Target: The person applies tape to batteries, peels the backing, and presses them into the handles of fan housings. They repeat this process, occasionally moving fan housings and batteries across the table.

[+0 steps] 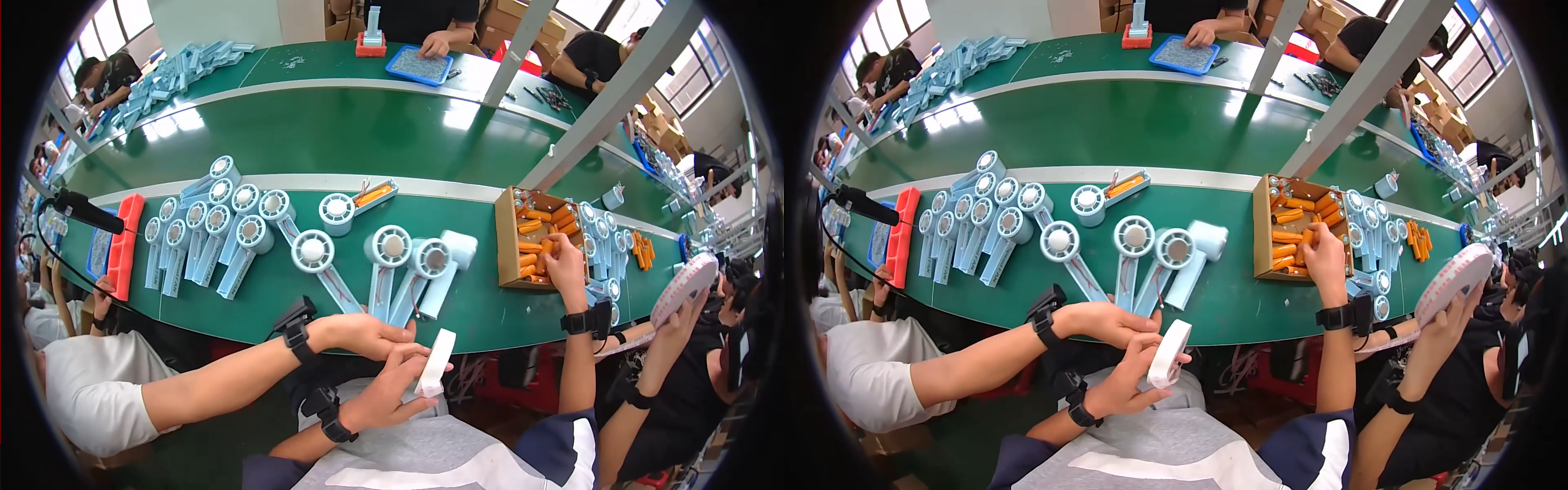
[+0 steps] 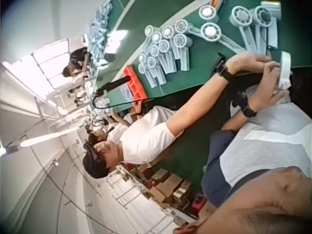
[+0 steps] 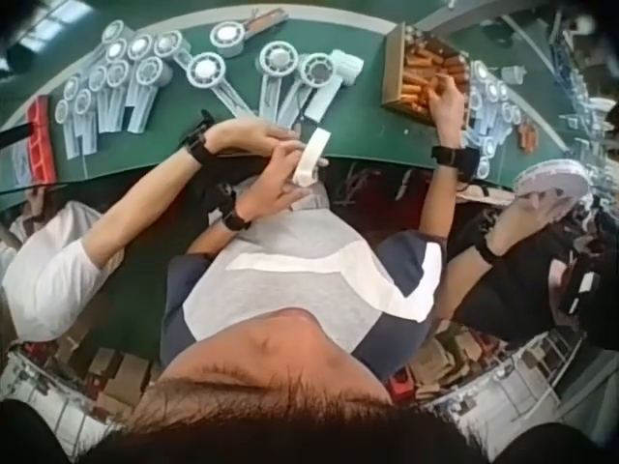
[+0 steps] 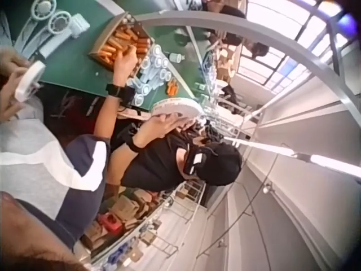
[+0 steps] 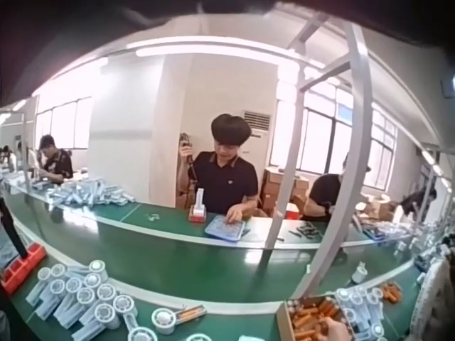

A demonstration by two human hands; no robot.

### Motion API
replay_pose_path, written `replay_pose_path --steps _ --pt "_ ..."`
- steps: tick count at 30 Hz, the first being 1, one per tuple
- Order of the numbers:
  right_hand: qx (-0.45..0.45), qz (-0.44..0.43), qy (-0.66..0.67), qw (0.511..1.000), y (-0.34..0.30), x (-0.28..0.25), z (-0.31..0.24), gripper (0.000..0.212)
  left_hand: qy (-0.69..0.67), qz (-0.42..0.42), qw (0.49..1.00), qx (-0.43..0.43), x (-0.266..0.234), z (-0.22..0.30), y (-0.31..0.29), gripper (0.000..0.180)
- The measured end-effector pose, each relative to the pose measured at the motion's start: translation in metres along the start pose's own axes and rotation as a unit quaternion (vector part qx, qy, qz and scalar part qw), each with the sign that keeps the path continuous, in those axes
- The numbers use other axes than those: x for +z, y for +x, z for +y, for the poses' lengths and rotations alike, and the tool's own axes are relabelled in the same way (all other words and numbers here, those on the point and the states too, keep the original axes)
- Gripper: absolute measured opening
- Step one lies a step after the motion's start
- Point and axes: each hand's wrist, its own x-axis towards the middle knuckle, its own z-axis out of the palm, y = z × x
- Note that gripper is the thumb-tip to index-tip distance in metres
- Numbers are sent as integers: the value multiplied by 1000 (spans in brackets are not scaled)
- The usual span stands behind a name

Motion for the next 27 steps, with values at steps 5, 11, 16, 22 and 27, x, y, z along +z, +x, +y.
replay_pose_path --steps 5,11,16,22,27 --pt "-47 181 271 944 -5 -5 -29 34 7 8 1000 21 -6 2 2 47" --pt "70 81 810 576 -56 9 -81 46 -81 98 991 -35 -6 7 -11 45" --pt "132 -49 839 526 -105 41 -90 50 82 124 989 0 -22 3 -10 44" --pt "87 -178 788 583 -134 26 -142 45 185 121 975 0 -20 -4 -8 46" --pt "106 -226 717 650 -133 67 -123 38 255 138 956 50 -21 8 -6 41"
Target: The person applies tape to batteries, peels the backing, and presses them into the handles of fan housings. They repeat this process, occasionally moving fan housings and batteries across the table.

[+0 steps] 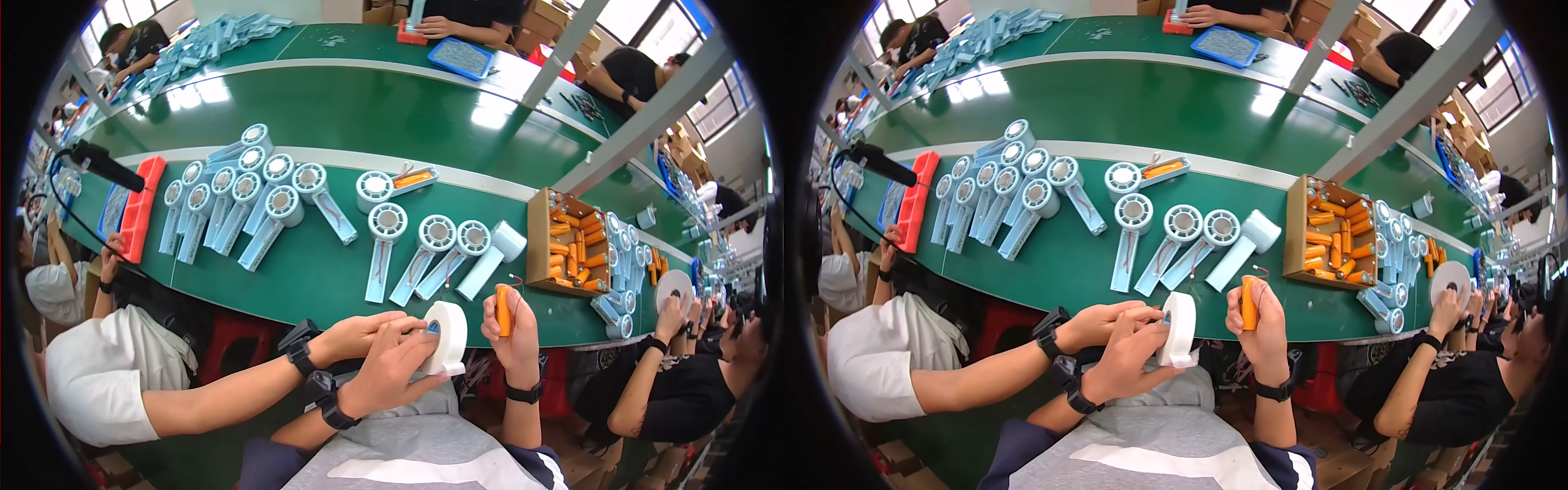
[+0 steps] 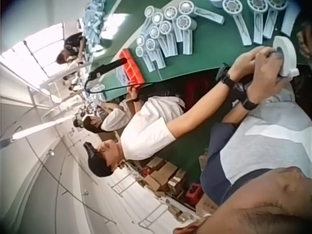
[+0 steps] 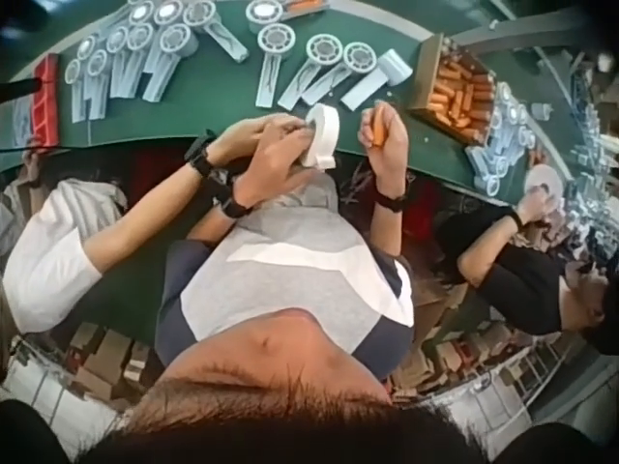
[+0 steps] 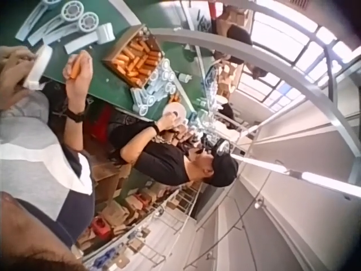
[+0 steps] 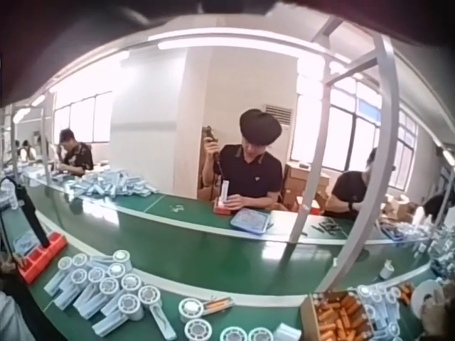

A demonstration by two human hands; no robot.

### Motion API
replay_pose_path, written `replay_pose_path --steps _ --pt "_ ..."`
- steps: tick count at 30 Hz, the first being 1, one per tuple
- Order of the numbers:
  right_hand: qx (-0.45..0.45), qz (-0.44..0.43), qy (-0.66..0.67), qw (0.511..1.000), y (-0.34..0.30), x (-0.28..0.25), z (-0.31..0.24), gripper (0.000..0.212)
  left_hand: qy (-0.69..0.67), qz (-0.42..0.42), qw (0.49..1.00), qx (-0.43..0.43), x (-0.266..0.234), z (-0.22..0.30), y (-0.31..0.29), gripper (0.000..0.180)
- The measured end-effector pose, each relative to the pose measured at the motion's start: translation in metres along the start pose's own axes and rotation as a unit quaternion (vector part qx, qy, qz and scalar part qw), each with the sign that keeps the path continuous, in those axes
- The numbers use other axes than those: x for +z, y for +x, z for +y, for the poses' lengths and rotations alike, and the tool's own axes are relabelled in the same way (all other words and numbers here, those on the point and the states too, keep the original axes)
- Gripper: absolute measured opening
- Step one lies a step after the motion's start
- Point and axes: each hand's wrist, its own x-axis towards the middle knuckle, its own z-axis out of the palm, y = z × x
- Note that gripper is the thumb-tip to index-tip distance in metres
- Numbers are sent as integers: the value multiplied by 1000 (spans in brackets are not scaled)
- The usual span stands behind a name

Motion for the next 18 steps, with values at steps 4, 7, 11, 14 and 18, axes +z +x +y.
replay_pose_path --steps 4,7,11,14,18 --pt "11 22 -4 1000 2 13 9 30 71 1 997 0 -13 -3 3 44" --pt "-50 15 -179 982 3 34 -1 20 139 3 990 31 -18 -17 4 44" --pt "-109 -55 -410 904 4 55 -24 13 216 -2 973 81 -28 -23 8 40" --pt "-91 -97 -480 867 10 75 -47 13 263 -25 958 109 -39 -27 13 36" --pt "-121 -154 -588 785 22 82 -67 14 316 -89 932 154 -53 -26 24 31"
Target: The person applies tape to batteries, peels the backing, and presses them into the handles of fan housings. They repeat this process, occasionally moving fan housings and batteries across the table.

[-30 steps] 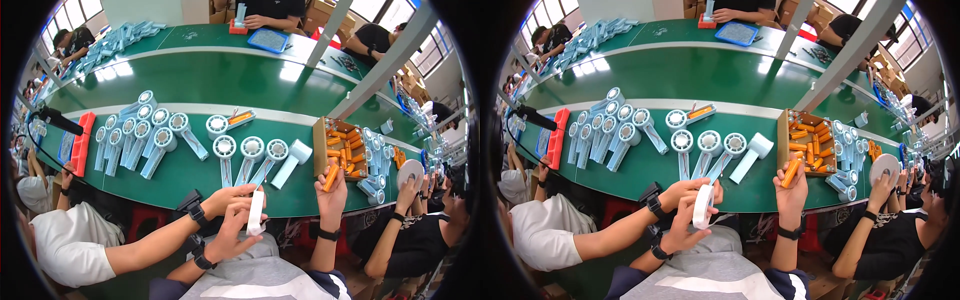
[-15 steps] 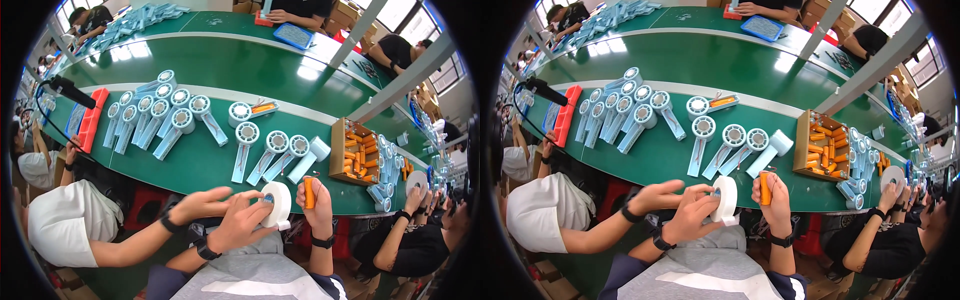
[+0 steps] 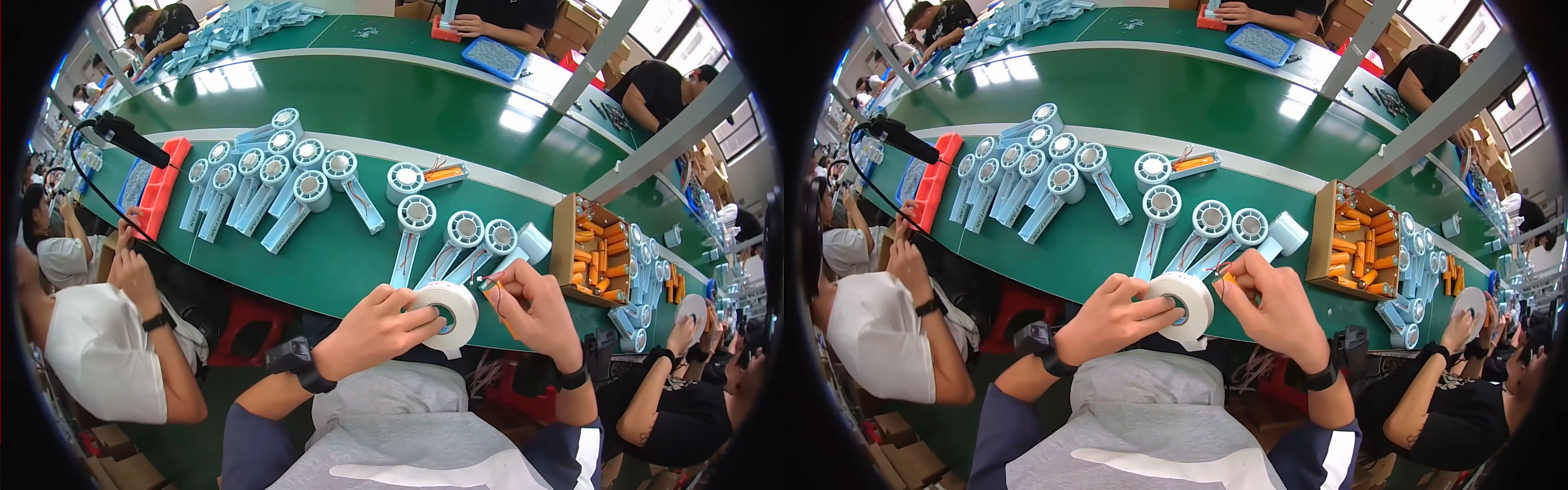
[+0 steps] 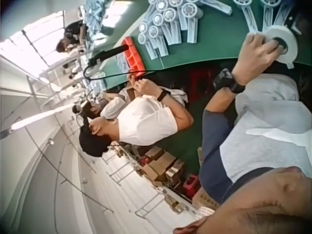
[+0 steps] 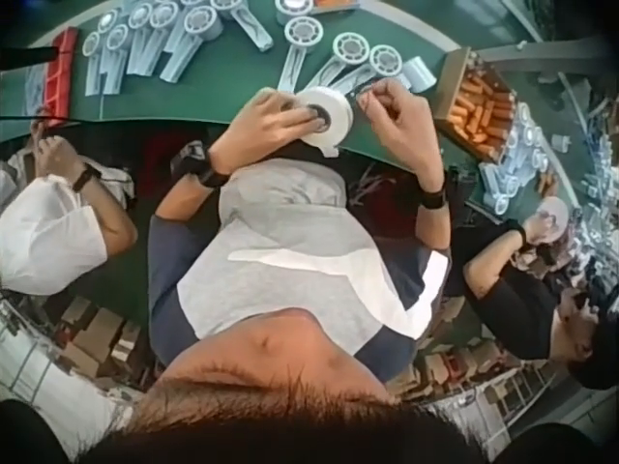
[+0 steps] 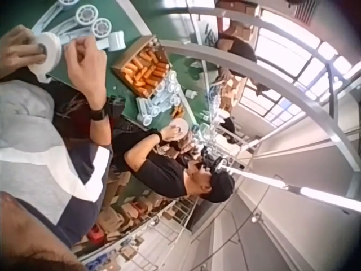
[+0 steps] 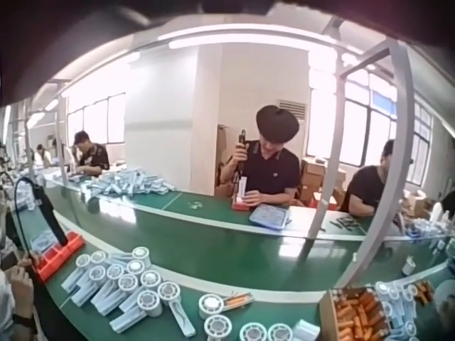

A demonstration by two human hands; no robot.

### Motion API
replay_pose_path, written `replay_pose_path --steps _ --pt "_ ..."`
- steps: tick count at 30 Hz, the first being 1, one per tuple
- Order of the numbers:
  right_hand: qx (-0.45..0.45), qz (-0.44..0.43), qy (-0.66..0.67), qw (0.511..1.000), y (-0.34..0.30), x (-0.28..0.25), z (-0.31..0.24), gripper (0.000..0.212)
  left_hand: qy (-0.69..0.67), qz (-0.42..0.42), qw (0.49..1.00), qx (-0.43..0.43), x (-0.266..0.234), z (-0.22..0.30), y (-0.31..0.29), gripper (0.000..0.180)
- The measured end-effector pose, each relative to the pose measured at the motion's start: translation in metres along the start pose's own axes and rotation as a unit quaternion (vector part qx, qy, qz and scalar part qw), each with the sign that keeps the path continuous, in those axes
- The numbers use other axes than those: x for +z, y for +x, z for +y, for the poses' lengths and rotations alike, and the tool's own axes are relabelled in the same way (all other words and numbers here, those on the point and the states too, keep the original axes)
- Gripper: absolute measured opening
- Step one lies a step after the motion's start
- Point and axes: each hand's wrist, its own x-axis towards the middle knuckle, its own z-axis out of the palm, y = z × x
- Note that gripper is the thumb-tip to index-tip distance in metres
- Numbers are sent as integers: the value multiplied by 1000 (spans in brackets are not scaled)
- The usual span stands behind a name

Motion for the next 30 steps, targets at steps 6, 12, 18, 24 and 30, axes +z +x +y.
replay_pose_path --steps 6,12,18,24,30 --pt "-85 -63 -127 986 15 10 -6 14 35 -53 996 67 -9 -8 5 31" --pt "-37 98 74 992 24 52 19 9 -49 36 998 28 13 15 -4 31" --pt "-27 235 267 934 36 58 36 7 -48 21 999 9 9 24 -13 34" --pt "-54 229 192 953 46 55 45 9 -52 -9 998 31 8 16 4 35" --pt "-88 124 133 979 37 52 43 12 -57 -58 988 134 6 -8 11 32"
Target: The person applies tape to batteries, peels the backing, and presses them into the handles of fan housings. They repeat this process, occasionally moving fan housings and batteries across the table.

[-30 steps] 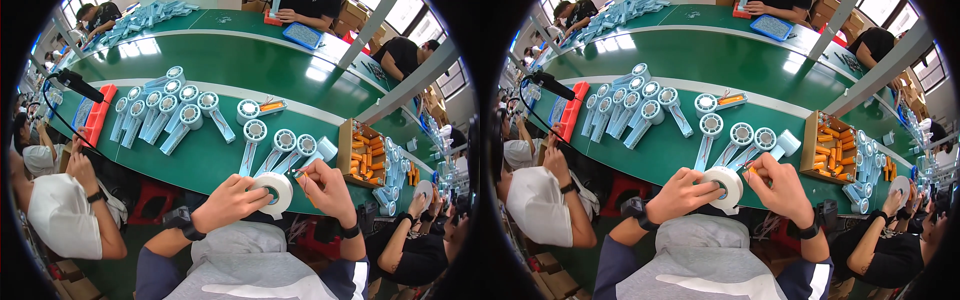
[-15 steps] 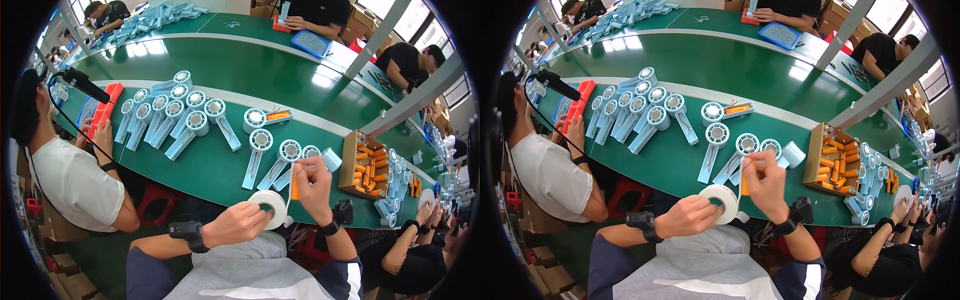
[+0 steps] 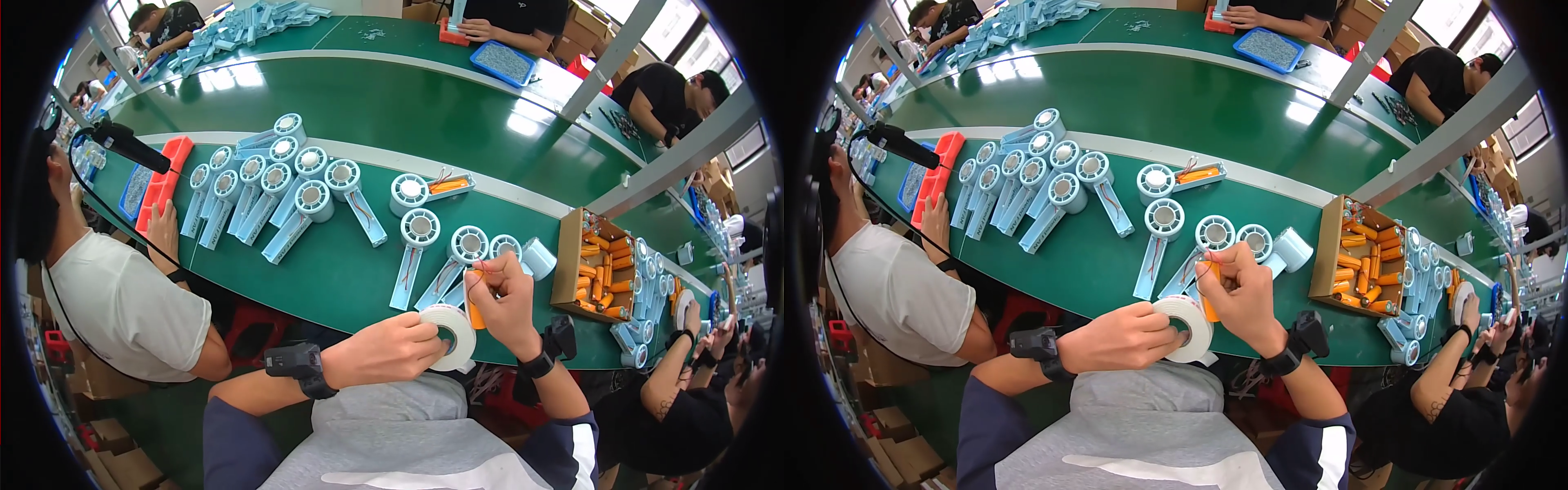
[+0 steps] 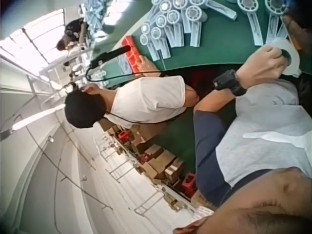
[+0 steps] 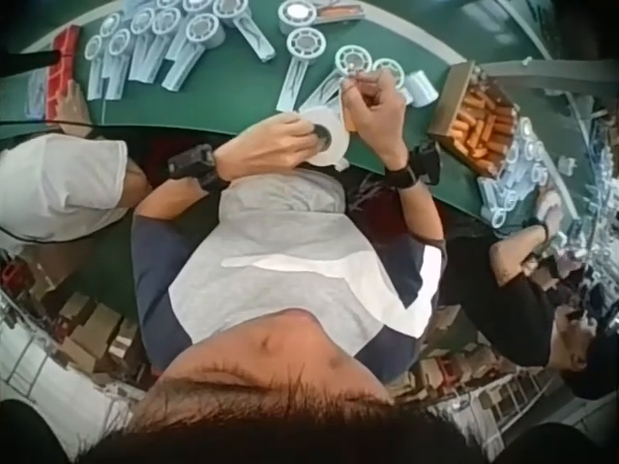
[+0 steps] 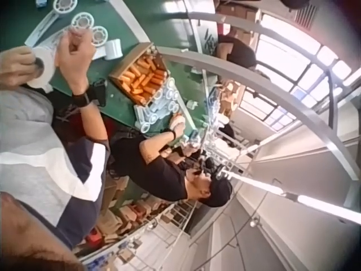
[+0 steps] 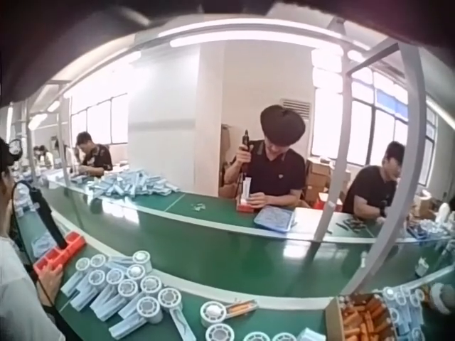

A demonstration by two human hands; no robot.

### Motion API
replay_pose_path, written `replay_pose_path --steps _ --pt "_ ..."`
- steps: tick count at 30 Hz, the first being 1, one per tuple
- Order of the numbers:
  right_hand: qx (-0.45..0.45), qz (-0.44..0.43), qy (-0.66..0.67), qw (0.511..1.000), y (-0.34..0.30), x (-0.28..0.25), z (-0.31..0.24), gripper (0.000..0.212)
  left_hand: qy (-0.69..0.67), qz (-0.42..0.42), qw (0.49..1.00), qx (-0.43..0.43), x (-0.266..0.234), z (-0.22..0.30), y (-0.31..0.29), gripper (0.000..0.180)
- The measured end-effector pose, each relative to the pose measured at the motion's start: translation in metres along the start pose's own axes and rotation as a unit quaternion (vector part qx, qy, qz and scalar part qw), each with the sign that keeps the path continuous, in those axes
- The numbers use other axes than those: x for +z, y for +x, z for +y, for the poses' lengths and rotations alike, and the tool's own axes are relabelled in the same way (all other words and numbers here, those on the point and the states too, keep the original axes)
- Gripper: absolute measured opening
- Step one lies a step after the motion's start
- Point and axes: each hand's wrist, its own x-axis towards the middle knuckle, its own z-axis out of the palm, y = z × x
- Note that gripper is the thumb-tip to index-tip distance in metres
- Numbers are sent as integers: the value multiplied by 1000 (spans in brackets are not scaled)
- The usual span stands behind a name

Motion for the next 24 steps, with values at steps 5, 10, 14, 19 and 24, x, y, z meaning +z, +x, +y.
replay_pose_path --steps 5,10,14,19,24 --pt "-129 231 -40 964 26 -11 6 15 5 9 1000 -2 -9 -1 2 27" --pt "-50 461 -38 885 96 -139 -34 33 -102 5 994 -40 0 10 -23 29" --pt "-108 389 -105 909 26 -152 2 28 -71 19 954 -291 -5 -8 -86 37" --pt "-79 494 19 866 -20 -84 40 28 -80 -100 904 -408 -33 -29 -79 42" --pt "-3 452 101 886 -26 -33 51 30 46 -22 929 -366 -58 -89 -47 42"
